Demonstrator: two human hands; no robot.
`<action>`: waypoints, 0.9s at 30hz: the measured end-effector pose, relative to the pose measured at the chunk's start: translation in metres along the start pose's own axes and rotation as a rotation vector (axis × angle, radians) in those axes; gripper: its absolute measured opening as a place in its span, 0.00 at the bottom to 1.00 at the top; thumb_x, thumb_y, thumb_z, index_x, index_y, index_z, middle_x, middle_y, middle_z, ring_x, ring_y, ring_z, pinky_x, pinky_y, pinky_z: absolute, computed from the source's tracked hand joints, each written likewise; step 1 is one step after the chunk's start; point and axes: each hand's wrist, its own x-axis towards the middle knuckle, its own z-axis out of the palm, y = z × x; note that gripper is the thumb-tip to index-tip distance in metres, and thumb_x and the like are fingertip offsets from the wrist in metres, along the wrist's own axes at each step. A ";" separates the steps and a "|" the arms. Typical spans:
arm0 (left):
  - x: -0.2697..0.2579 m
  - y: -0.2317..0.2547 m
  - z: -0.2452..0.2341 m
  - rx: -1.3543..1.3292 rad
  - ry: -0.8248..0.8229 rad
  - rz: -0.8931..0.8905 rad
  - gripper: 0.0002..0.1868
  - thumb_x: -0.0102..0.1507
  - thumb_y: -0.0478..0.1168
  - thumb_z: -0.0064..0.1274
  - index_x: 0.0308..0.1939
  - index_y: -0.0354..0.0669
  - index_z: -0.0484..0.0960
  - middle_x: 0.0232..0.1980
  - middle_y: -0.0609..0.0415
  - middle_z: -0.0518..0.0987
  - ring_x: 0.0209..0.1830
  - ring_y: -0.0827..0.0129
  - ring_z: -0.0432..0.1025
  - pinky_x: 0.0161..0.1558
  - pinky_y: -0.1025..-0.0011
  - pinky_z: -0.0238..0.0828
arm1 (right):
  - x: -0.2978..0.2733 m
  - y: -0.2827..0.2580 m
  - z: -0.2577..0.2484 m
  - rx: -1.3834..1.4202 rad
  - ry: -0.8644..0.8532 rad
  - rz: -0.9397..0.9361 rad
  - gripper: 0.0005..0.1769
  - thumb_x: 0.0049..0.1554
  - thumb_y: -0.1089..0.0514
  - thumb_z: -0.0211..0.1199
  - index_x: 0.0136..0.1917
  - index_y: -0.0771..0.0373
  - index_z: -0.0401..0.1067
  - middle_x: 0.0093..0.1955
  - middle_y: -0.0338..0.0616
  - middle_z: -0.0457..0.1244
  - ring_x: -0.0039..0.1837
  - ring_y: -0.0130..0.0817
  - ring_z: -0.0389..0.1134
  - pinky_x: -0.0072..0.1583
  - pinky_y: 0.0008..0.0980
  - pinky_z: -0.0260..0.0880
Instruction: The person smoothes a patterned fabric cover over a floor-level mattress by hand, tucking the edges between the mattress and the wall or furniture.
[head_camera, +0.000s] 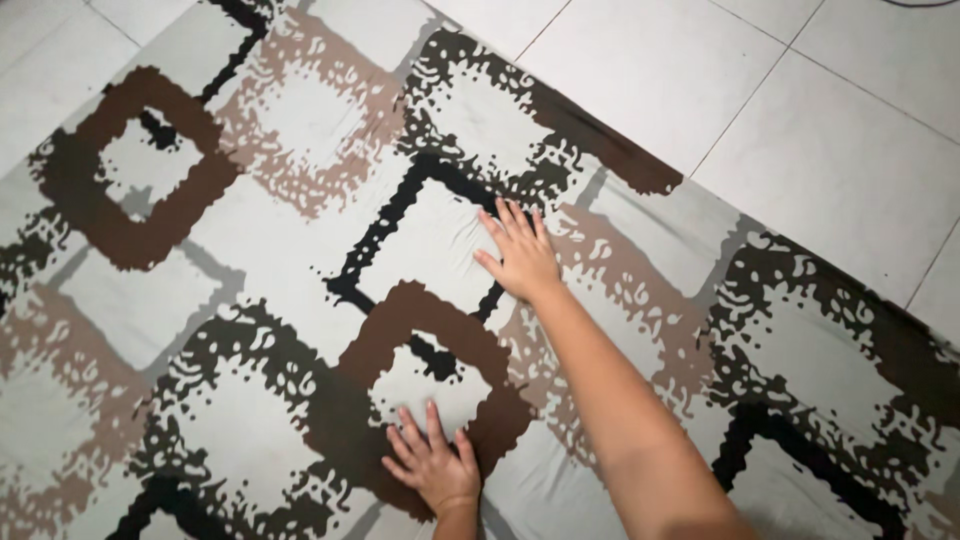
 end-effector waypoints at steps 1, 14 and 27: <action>0.001 -0.002 0.001 0.004 -0.009 0.001 0.34 0.64 0.58 0.39 0.75 0.61 0.63 0.82 0.48 0.53 0.80 0.41 0.47 0.72 0.31 0.35 | 0.012 0.005 -0.006 -0.026 -0.028 0.001 0.41 0.63 0.30 0.46 0.83 0.44 0.46 0.86 0.41 0.36 0.85 0.40 0.36 0.80 0.50 0.27; 0.000 -0.006 0.015 0.006 0.025 0.032 0.34 0.66 0.56 0.34 0.76 0.55 0.61 0.83 0.45 0.51 0.81 0.40 0.45 0.73 0.32 0.30 | 0.064 0.099 -0.069 -0.111 -0.053 0.547 0.48 0.61 0.23 0.38 0.84 0.46 0.37 0.87 0.41 0.32 0.86 0.42 0.28 0.77 0.63 0.20; -0.005 -0.016 0.026 0.012 -0.010 0.032 0.34 0.67 0.57 0.33 0.76 0.55 0.61 0.82 0.42 0.51 0.81 0.37 0.44 0.72 0.30 0.29 | 0.109 0.108 -0.064 0.028 -0.063 0.473 0.52 0.59 0.20 0.39 0.84 0.49 0.37 0.87 0.39 0.30 0.86 0.35 0.28 0.80 0.54 0.18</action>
